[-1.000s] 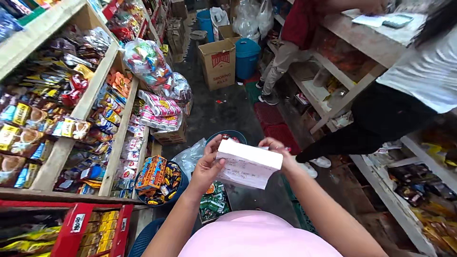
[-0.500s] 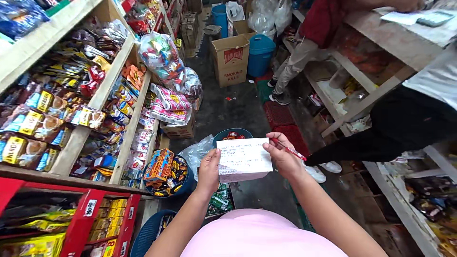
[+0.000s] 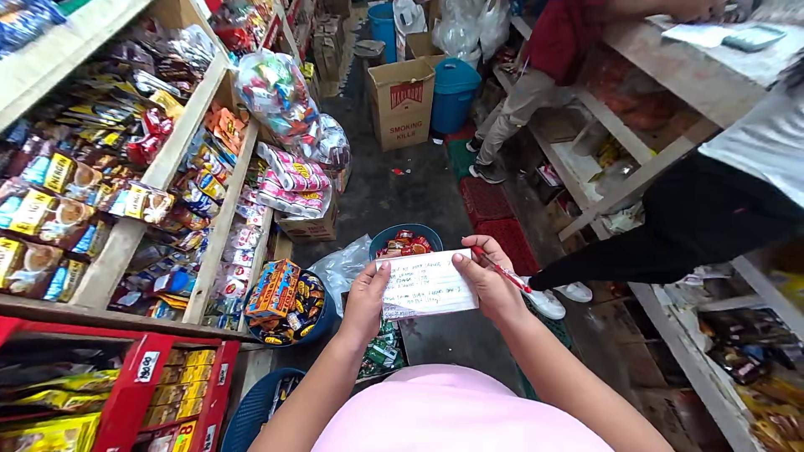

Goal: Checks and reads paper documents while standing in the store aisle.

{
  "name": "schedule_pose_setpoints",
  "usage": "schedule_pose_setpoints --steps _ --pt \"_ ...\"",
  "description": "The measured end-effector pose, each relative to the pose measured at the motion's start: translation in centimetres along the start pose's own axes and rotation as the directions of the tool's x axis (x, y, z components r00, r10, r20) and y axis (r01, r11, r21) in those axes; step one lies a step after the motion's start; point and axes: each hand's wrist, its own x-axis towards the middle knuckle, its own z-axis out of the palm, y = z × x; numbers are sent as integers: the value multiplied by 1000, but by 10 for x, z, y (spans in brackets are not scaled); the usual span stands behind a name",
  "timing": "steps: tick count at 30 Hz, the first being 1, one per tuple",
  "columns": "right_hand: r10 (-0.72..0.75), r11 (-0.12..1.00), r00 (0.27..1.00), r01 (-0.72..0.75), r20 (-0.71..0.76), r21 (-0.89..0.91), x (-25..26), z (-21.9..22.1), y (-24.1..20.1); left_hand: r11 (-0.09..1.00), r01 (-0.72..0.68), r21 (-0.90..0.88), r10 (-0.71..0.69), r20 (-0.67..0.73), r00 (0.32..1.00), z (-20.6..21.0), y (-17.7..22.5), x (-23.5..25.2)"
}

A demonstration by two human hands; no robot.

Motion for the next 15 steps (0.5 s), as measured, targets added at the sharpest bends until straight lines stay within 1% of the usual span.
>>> schedule_pose_setpoints --steps 2,4,9,12,15 --pt "-24 1000 1000 24 7 -8 -1 -1 7 1000 -10 10 11 -35 999 0 1 1" --pt "-18 1000 998 18 58 -4 -6 -3 15 1000 -23 8 23 -71 997 0 2 2" --pt "144 989 967 -145 210 -13 -22 -5 26 998 -48 29 52 -159 986 -4 2 6" --pt "207 978 959 -208 193 -15 -27 -3 27 997 -49 52 58 -195 979 -3 0 6" --pt "237 971 965 -237 115 -14 -28 0 23 998 -54 43 61 -198 978 2 -3 6"
